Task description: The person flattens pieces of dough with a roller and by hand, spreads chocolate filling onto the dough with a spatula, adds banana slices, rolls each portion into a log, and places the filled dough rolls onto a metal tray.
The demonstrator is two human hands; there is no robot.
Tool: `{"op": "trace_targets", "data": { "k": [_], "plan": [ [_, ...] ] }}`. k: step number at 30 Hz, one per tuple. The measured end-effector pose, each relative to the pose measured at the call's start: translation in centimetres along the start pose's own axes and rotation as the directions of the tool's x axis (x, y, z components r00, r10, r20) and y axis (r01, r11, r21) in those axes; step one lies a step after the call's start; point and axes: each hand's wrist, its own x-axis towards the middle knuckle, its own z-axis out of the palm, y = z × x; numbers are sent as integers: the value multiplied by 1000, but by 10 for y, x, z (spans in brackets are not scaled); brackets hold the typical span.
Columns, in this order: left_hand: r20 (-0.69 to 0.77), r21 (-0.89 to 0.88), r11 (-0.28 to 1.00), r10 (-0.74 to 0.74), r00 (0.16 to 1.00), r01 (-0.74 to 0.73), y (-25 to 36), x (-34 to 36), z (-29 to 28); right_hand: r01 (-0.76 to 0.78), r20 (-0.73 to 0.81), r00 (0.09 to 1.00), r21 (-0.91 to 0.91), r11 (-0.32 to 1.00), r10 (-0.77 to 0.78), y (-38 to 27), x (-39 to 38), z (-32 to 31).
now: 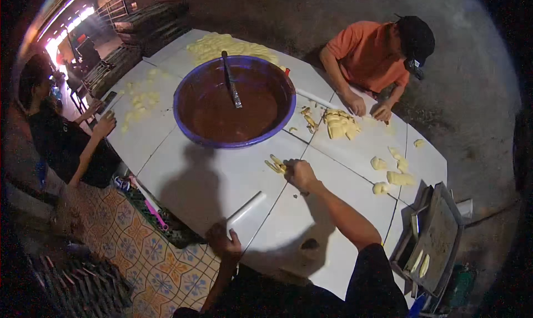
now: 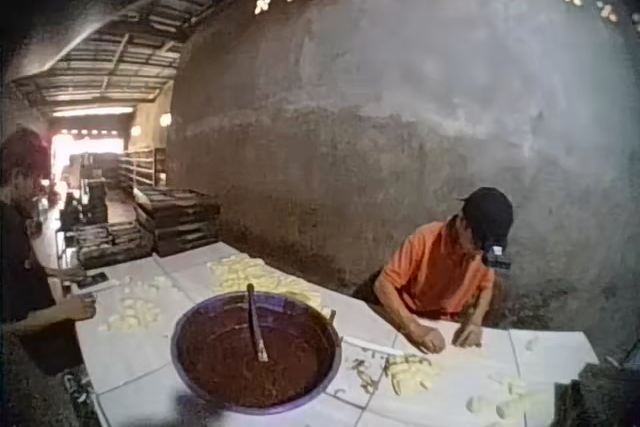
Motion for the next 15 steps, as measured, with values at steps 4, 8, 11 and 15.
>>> {"op": "trace_targets", "data": {
  "k": [4, 8, 11, 15],
  "plan": [
    [37, 35, 990, 135, 990, -136, 46, 25, -32, -233, 36, 972, 77, 969, 231, -9, -3, -18],
    [55, -24, 991, 132, 990, -131, 46, 26, -40, -253, -80, 958, 217, 943, 276, 10, 8, -10],
    [57, -22, 986, 165, 985, -164, 65, 31, -51, -377, 16, 920, 312, 872, 391, 30, 17, -20],
    [63, 0, 993, 118, 991, -118, 52, 30, -52, -460, 203, 775, 830, 315, 598, -11, 17, -40]
  ]
}}
